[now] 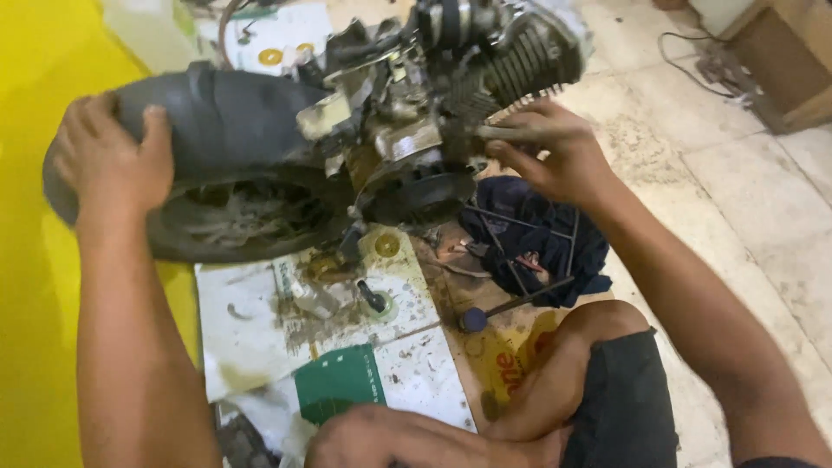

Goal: The person sits on the floor and cleans a motorcycle engine and rear wheel assembly. They use a spray bottle to apply liquid and a brush to scrub the engine casing and wheel area, then wipe the parts with a cloth.

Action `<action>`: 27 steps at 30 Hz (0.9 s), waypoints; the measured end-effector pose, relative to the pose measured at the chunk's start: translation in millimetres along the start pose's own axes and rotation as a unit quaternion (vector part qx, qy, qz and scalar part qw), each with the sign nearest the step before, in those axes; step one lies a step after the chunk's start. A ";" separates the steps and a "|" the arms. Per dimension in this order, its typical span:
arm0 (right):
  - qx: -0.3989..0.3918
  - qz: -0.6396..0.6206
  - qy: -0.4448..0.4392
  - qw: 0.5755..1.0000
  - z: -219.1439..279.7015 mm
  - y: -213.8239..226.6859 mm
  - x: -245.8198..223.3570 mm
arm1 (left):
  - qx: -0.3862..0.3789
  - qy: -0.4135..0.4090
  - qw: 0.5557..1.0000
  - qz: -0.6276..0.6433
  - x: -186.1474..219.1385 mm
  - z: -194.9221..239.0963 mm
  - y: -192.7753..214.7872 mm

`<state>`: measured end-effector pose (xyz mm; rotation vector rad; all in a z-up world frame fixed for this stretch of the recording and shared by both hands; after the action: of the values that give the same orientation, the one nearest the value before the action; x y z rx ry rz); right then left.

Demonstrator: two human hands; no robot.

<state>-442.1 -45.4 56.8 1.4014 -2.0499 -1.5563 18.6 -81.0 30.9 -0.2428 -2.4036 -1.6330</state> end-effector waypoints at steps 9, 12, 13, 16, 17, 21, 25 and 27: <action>0.192 -0.022 -0.191 0.962 25.1 -58.9 24.1 | 0.021 -0.023 1.000 -0.006 0.2 2.3 -0.3; 0.149 -0.089 -0.230 0.958 35.2 -68.1 30.7 | -0.013 0.010 1.000 0.023 6.2 4.0 3.1; 0.149 -0.091 -0.231 0.957 33.8 -63.7 25.8 | -0.014 0.010 1.000 0.021 -0.5 1.6 -0.3; 0.125 -0.146 -0.261 0.946 32.5 -63.4 17.8 | 0.042 -0.050 0.998 -0.019 -2.0 2.4 -4.2; 0.169 -0.177 -0.237 0.940 30.4 -62.8 12.8 | 0.045 -0.050 0.998 -0.014 -2.9 1.9 -5.0; 0.315 -0.144 -0.140 0.927 18.8 -74.1 -11.1 | 0.055 -0.049 0.997 -0.021 -6.5 1.4 -6.0; 0.327 -0.139 -0.140 0.924 13.0 -104.3 -56.7 | 0.010 -0.029 0.999 -0.008 -9.2 -1.2 -11.4; 0.241 -0.081 -0.059 0.965 6.7 -112.6 -85.5 | 0.070 -0.087 0.992 -0.050 -4.8 2.7 -5.5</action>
<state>-339.6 26.0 -9.6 1.7078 -2.5678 -1.2689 21.5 -80.6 23.7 -0.2532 -2.6886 -1.5321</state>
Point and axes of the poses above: each hand's wrist, its own z-axis away from the middle knuckle, its own y-axis out of the back of the hand, x = y × z, the point moved 8 cm from there along -z, towards the middle knuckle, and after that the axes turned 12 degrees about -x, right-handed, at the moved point
